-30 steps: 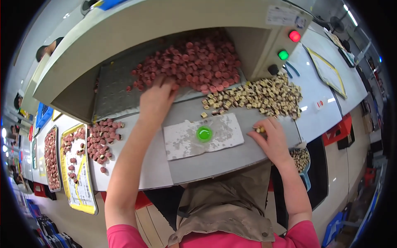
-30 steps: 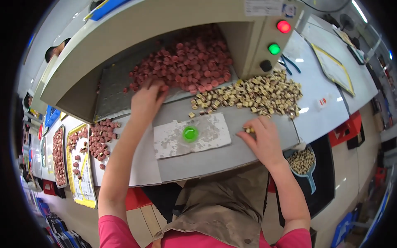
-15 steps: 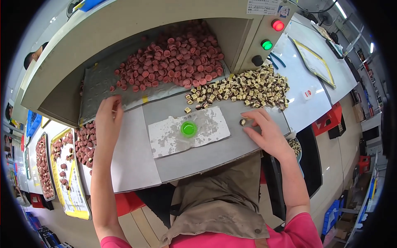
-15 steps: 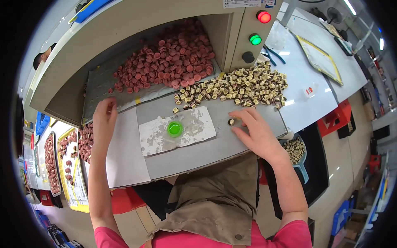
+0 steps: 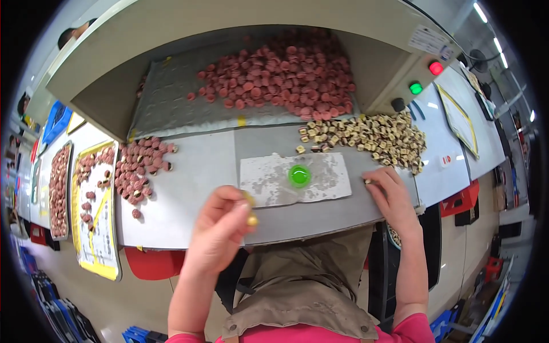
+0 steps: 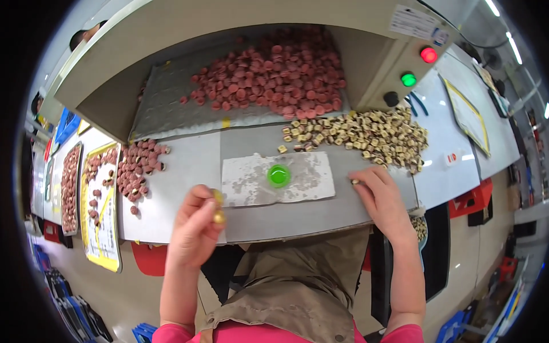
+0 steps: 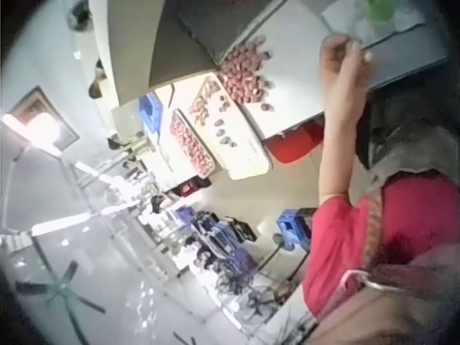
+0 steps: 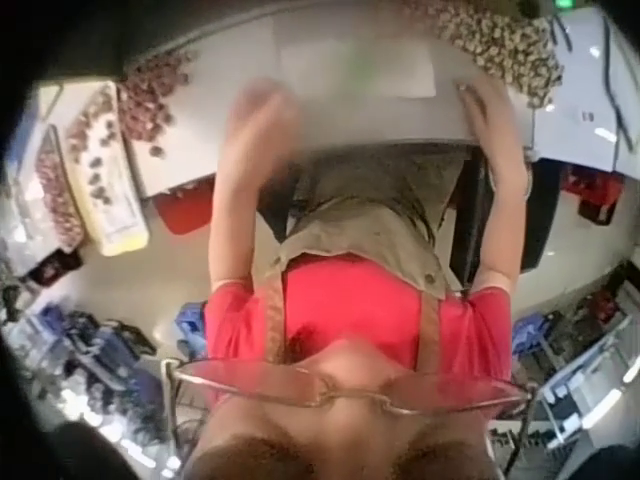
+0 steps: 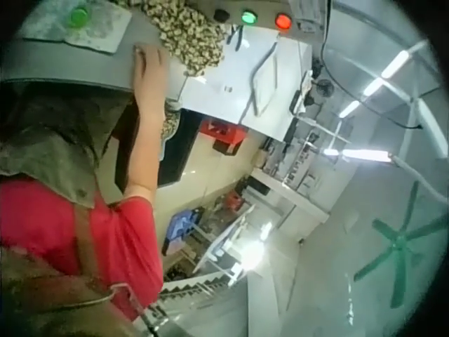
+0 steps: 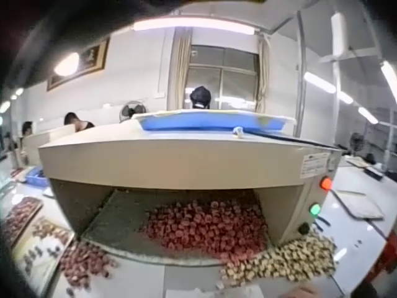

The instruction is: Assembling small plastic toy components by hand at a factory workbench.

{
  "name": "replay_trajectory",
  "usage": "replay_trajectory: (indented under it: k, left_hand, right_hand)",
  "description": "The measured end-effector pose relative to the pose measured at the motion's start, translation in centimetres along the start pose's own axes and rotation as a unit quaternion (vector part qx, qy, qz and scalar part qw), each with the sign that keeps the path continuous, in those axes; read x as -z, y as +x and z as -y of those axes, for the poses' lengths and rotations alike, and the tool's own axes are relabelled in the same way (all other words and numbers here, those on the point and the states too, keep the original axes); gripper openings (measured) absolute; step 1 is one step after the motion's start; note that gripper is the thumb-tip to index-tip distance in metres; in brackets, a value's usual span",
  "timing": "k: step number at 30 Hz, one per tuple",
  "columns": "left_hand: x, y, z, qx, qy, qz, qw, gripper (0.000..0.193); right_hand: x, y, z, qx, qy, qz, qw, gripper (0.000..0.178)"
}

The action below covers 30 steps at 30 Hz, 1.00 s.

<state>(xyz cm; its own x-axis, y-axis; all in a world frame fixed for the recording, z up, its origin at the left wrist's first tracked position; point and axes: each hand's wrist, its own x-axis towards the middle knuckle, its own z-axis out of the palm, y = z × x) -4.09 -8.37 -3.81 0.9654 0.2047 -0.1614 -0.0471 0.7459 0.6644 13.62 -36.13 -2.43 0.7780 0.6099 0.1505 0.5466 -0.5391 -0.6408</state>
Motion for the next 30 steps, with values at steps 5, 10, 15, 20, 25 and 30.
replay_trajectory:
  k: [5, 10, 15, 20, 25, 30]
  left_hand:
    - [-2.1, 0.4, 1.5, 0.060, -0.041, -0.056, 0.996, 0.025]
    - [-1.0, 0.4, 2.1, 0.067, -0.089, -0.034, 0.993, 0.032]
    - [-0.3, 0.7, 2.5, 0.054, -0.118, -0.014, 0.991, 0.034]
    - [0.0, 1.0, 3.2, 0.033, -0.124, -0.006, 0.992, 0.033]
    - [0.0, 1.2, 3.5, 0.035, -0.087, 0.004, 0.996, 0.036]
    - [-0.1, 1.6, 4.2, 0.020, -0.052, 0.003, 0.998, 0.034]
  right_hand:
    - [-1.0, 0.2, 0.6, 0.000, -0.081, 0.002, 0.997, 0.016]
    - [-1.2, 0.1, 0.7, 0.021, -0.076, 0.000, 0.997, 0.016]
    - [-1.2, 0.1, 0.2, 0.041, -0.108, 0.006, 0.993, 0.016]
    - [-1.3, 0.3, 1.1, 0.009, -0.075, -0.007, 0.997, 0.015]
    - [-1.0, 0.2, 0.9, 0.072, -0.117, 0.010, 0.990, 0.014]
    - [-0.6, 0.6, 0.8, 0.070, -0.133, 0.024, 0.988, 0.015]
